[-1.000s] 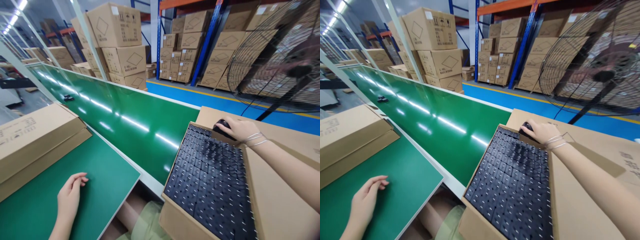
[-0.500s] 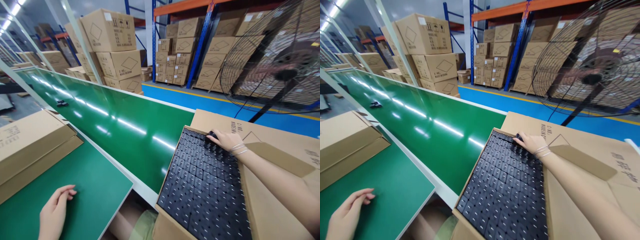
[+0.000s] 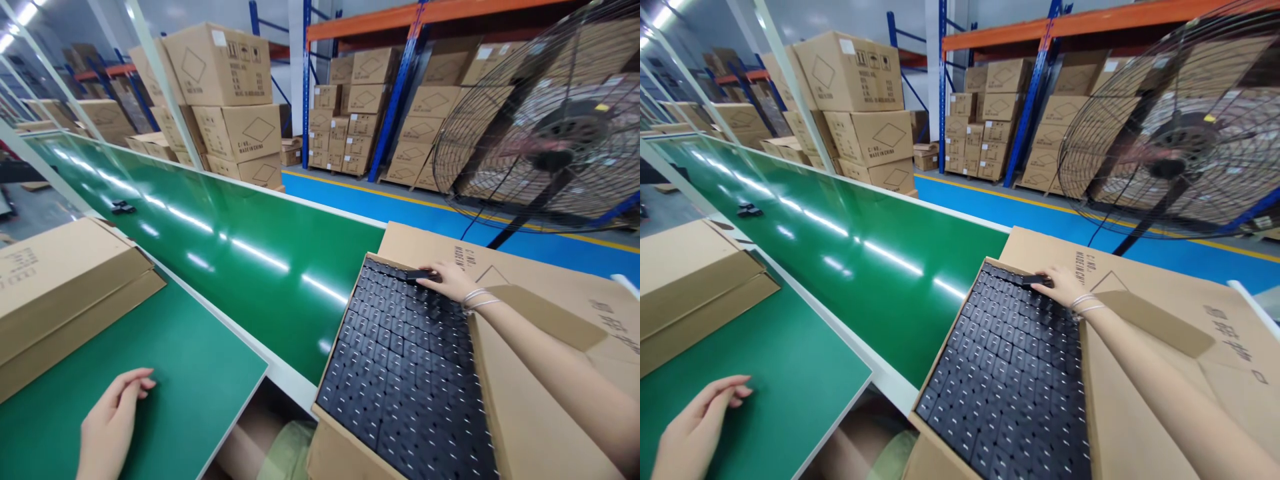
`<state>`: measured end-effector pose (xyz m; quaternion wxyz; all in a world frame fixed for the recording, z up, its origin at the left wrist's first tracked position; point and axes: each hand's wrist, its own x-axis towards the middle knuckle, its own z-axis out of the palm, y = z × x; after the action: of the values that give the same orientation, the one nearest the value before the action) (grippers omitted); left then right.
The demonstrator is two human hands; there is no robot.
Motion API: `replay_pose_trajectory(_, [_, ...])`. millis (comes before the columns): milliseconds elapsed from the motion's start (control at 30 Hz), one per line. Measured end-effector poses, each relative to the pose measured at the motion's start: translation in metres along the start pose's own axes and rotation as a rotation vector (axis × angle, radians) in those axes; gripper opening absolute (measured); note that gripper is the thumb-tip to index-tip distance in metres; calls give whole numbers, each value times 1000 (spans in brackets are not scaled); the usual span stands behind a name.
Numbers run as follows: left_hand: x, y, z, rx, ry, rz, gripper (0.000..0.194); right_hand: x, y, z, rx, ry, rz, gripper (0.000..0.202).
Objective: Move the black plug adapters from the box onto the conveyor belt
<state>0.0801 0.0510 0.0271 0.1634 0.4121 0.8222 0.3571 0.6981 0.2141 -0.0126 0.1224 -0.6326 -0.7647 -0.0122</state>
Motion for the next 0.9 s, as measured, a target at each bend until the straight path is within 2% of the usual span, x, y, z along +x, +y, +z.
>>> replay_pose_trajectory(233, [0,-4,5,-28,24,71,33,0,3,-3,-23,-68,-41,38])
replay_pose_trajectory(400, [-1,-2,3,-20,10,5,35,19,-5,3,-66,-147,-19,25])
replay_pose_trajectory(533, [-1,1,1,-33,-7,-38,33,25,0,-1,-99,-175,31,27])
replay_pose_trajectory(667, [0,5,2,-55,-10,-79,32,8,26,-15,-215,-266,149,21])
replay_pose_trajectory(767, [0,6,3,-63,-14,-89,32,-10,43,-20,-304,-356,220,24])
replay_pose_trajectory(900, [0,5,2,-54,-28,-82,33,-27,50,-17,-373,-398,257,22])
